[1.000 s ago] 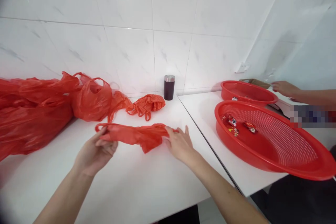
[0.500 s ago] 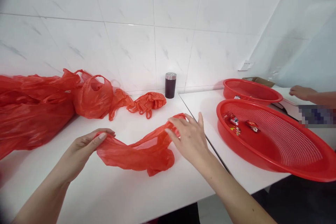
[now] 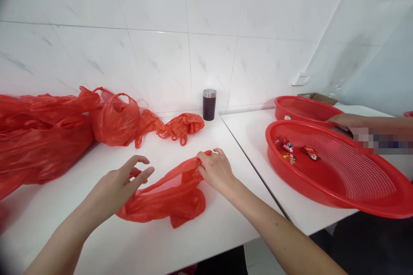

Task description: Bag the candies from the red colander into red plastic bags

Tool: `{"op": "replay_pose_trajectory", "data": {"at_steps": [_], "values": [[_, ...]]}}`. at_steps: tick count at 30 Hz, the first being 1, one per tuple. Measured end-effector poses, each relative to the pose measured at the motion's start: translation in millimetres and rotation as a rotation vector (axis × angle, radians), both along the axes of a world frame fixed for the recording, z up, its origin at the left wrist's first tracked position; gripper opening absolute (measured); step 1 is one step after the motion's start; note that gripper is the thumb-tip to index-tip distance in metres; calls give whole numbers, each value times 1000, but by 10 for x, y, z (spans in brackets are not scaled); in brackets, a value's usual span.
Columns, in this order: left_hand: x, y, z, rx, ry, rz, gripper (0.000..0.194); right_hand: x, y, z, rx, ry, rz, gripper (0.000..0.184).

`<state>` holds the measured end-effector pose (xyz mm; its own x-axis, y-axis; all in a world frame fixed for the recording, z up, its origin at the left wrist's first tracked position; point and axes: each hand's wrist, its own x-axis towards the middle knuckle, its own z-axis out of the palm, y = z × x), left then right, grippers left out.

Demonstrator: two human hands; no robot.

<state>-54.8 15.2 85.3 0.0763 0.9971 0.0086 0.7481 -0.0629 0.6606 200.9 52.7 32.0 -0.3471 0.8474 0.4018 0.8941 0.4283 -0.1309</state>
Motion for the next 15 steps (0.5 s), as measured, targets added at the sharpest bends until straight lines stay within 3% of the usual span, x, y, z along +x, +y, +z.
{"op": "replay_pose_trajectory", "data": {"at_steps": [2,4,6,8,11,13,15], "values": [[103,-46,17,248,248,16,31,-19,-14,104,34,75,-36,24],[282,-86,-41,512,379,-62,25,-88,-74,213,57,131,-40,23],[455,-68,-180,612,479,-138,21,-163,-153,311,58,183,-12,25],[517,42,-366,566,583,-147,21,-186,-215,396,33,246,-1,27],[321,327,-563,404,677,-54,39,-59,-232,501,-28,315,-81,27],[96,485,-532,286,646,33,41,108,-210,553,-58,307,-168,26],[-80,532,-362,267,577,101,40,291,-208,587,-58,296,-237,29]]}}
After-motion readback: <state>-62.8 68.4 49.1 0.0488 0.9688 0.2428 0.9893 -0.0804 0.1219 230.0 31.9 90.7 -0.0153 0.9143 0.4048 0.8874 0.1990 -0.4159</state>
